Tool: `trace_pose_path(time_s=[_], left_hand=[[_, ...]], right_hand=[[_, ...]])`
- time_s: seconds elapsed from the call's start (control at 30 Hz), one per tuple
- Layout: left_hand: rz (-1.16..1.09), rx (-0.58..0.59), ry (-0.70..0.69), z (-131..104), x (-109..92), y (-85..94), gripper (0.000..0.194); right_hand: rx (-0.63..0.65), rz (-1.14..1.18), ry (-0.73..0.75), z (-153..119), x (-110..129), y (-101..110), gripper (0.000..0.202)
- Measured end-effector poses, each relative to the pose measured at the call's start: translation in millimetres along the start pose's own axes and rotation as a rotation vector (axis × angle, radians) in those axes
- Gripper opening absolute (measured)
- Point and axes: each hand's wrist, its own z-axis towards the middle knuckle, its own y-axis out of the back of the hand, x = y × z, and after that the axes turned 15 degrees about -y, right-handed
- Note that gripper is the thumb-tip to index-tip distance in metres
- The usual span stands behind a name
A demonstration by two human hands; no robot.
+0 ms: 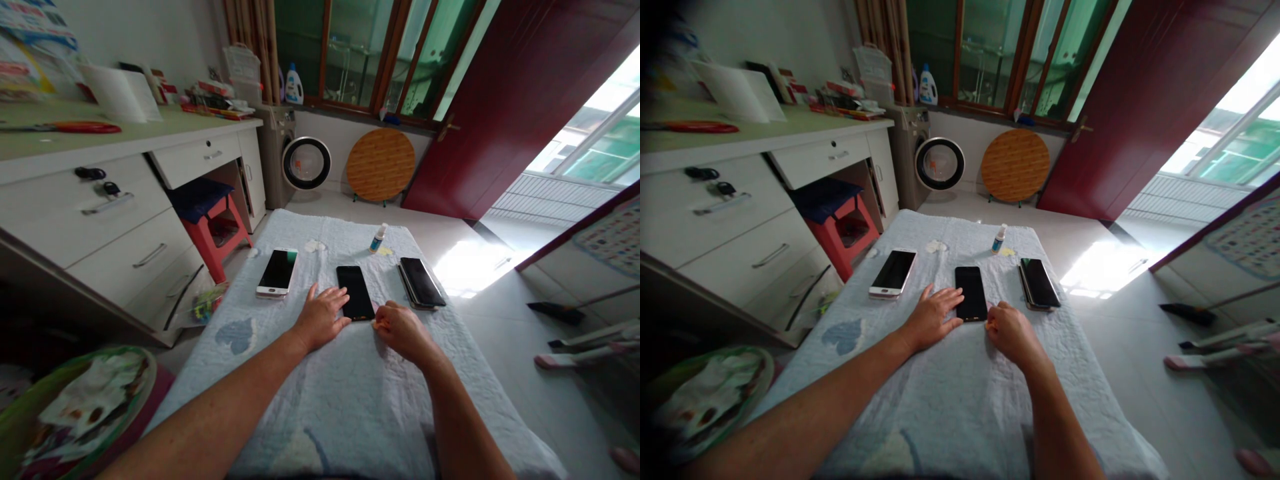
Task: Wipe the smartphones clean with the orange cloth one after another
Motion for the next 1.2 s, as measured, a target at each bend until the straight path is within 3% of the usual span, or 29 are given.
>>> trace_pose_path(time_s=[0.23, 0.57, 0.83, 1.2], left_hand=[[0.008, 0.013, -0.005, 0, 0, 0.8, 0.048], [0.008, 0.029, 0.002, 2, -3, 3.1, 0.047], [0.001, 0.021, -0.003, 1, -2, 2.9, 0.047], [-0.010, 0.052, 0.000, 1, -3, 6.4, 0.047]], right_hand=[[-0.075, -0.013, -0.067, 0, 7, -5, 0.013], [-0.070, 0.031, -0.011, -4, 33, -15, 0.014], [-0.077, -0.094, -0.092, -2, 18, -9, 0.009], [-0.110, 0.016, -0.004, -5, 40, -25, 0.010]])
